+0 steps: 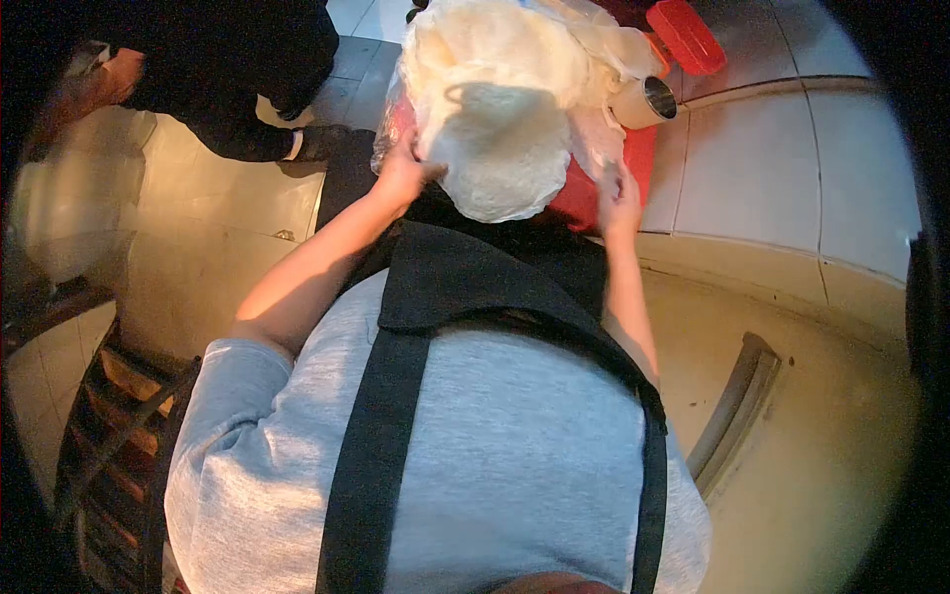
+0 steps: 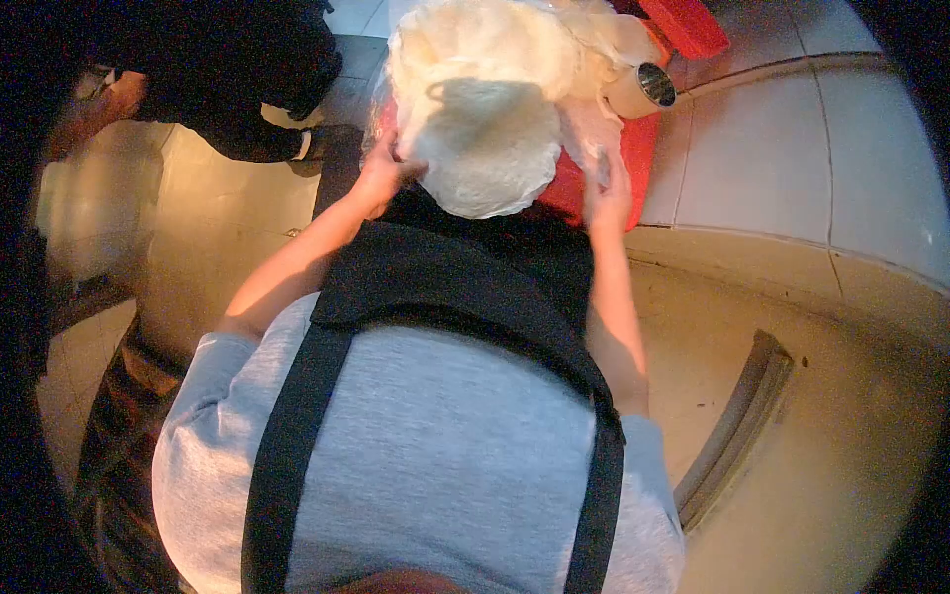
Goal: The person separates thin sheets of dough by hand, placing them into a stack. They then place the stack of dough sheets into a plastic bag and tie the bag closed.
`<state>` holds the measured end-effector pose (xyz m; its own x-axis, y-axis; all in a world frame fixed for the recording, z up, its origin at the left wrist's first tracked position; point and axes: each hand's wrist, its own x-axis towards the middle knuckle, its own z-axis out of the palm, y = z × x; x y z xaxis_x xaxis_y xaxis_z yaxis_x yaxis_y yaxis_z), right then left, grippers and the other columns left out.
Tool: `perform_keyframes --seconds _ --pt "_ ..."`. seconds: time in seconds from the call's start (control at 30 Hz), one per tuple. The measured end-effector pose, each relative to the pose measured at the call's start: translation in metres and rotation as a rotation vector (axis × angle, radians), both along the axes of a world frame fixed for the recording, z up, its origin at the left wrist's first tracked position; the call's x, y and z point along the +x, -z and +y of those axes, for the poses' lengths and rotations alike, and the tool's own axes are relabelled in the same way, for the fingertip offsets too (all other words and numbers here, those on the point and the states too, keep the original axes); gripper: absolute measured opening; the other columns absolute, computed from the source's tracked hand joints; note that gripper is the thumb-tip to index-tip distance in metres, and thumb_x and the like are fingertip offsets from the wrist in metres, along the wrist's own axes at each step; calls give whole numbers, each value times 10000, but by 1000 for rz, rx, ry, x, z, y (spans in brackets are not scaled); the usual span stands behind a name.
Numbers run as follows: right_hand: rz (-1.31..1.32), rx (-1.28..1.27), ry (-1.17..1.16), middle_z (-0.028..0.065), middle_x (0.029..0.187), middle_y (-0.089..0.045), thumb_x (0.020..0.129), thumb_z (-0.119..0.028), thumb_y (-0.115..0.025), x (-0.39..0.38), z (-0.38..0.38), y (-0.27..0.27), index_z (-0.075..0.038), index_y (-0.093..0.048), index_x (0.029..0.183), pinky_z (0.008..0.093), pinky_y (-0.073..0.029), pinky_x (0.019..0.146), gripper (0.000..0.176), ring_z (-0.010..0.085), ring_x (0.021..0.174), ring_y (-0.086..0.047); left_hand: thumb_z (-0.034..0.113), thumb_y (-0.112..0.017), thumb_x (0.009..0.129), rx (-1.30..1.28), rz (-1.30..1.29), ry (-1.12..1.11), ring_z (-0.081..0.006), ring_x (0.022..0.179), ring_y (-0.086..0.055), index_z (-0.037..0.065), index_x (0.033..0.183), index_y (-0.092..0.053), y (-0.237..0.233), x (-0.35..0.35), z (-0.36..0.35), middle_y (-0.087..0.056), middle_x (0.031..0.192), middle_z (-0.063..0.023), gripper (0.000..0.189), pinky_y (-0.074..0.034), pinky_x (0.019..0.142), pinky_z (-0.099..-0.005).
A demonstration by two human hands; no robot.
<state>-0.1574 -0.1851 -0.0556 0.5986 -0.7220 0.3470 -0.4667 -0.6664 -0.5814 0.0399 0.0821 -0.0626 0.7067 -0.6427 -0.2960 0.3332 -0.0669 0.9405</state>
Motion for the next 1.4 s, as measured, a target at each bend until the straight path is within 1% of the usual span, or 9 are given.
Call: perform_keyframes --seconds 0.07,0.17,0.47,0.67,0.87,1.07,1.27,1.37,1.4 --pt "-76 238 -177 142 1138 -567 783 -158 -638 16 42 -17 -54 -605 1043 332 -478 806 282 222 1026 -562 -23 -621 747 -71 71 52 -141 884 -574 31 1231 -432 -3 -1 -1 -608 1046 -68 522 -451 757 -246" --pt "51 370 -323 106 1128 -558 776 -160 -643 39 85 -36 -79 -613 1025 317 -498 759 264 212 992 -563 6 -581 796 -111 104 89 -97 815 -578 39 1178 -481 0 1 -3 -627 998 -40 396 -446 692 -214" --pt "56 329 -483 89 1020 -570 737 -127 -661 71 113 -37 -89 -628 981 300 -509 696 249 208 884 -573 -5 -543 813 -145 288 -12 -117 731 -568 26 1061 -545 -1 1 1 -623 889 -44 250 -446 658 -231" --pt "65 312 -568 99 976 -565 740 -113 -660 80 125 -35 -83 -622 991 291 -514 656 256 196 812 -584 48 -564 839 -140 190 113 -128 832 -587 48 1111 -514 13 7 1 -609 975 -41 276 -485 708 -257" --pt "96 364 -552 109 968 -561 721 -113 -685 85 139 -36 -53 -600 1002 292 -513 631 300 200 762 -594 69 -587 839 -143 256 53 -129 836 -593 44 1116 -510 8 6 2 -605 965 -42 289 -493 713 -269" --pt "67 402 -461 102 829 -591 712 -69 -674 87 146 -21 -41 -593 980 289 -502 604 281 185 687 -602 70 -648 797 -197 102 133 -122 843 -589 6 1094 -514 14 3 -6 -606 958 -54 331 -498 725 -274" --pt "-6 519 -453 89 741 -621 721 -70 -668 84 144 -25 -18 -591 943 275 -497 602 241 154 651 -608 32 -661 759 -32 -92 142 -109 766 -578 -14 1059 -516 1 -4 -5 -599 857 -42 336 -484 684 -247" --pt "-20 599 -367 93 730 -631 799 -221 -640 74 129 -11 -11 -603 916 258 -492 584 243 145 644 -604 30 -625 773 -69 -15 182 -108 743 -569 -16 1085 -502 -7 0 -3 -593 856 -40 339 -471 662 -230" --pt "183 830 -365 95 729 -634 820 -295 -602 67 124 -10 -8 -606 918 256 -491 581 303 148 644 -604 23 -610 775 -114 87 153 -108 723 -562 -13 1096 -497 -13 -1 -3 -585 874 -45 342 -465 650 -223"
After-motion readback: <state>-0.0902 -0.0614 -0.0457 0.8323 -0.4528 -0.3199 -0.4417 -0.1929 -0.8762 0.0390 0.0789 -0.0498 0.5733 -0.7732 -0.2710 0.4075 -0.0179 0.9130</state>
